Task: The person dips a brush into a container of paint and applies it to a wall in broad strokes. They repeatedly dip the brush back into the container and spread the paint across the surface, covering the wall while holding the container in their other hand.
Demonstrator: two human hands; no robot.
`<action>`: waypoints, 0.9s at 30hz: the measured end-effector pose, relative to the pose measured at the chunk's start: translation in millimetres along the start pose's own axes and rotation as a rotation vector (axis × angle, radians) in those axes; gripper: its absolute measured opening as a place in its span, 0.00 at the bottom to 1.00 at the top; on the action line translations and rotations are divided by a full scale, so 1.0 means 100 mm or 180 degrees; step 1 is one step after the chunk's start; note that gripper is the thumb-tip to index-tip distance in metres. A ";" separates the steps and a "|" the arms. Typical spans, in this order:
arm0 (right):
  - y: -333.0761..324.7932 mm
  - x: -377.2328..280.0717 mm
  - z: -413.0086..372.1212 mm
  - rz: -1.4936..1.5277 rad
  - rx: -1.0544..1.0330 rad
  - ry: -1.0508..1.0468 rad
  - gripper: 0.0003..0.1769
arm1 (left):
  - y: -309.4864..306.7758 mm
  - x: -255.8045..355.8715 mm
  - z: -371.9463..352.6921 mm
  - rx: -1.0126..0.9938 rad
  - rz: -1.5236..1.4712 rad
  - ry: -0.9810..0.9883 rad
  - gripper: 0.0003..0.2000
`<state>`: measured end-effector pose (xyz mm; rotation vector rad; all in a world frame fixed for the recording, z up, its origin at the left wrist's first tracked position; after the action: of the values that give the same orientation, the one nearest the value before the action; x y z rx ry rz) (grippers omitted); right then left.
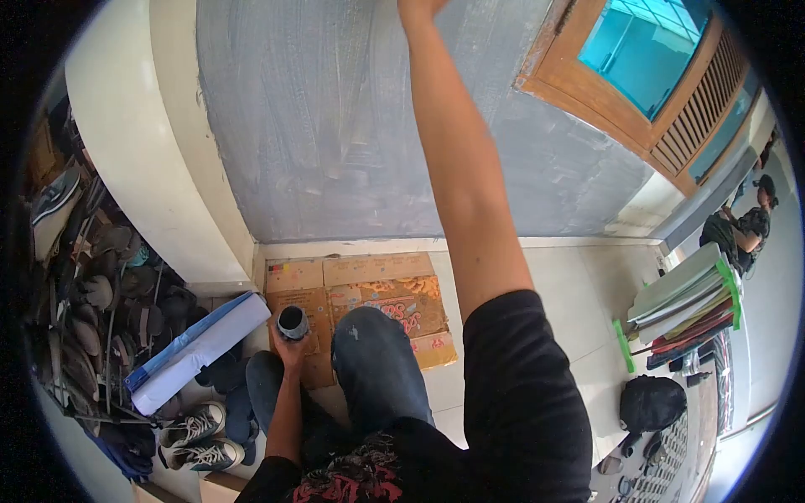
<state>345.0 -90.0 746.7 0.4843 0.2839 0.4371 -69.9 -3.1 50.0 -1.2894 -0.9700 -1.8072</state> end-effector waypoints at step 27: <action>-1.12 0.29 -1.91 -0.1204 0.0181 0.0615 0.12 | -0.16 -0.14 0.03 0.0011 0.0448 -0.0099 0.31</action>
<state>338.6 -92.3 523.1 0.4323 0.5646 0.1062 -78.4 8.9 34.5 -1.3527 -0.8759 -1.6819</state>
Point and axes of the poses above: each hand's wrist, its own z-axis towards the middle knuckle, its own y-axis out of the palm, x = y × z, the point moved 10 cm from there along z, towards the middle knuckle, and after that the axes turned 2 degrees about -z, right-handed, at the moved point
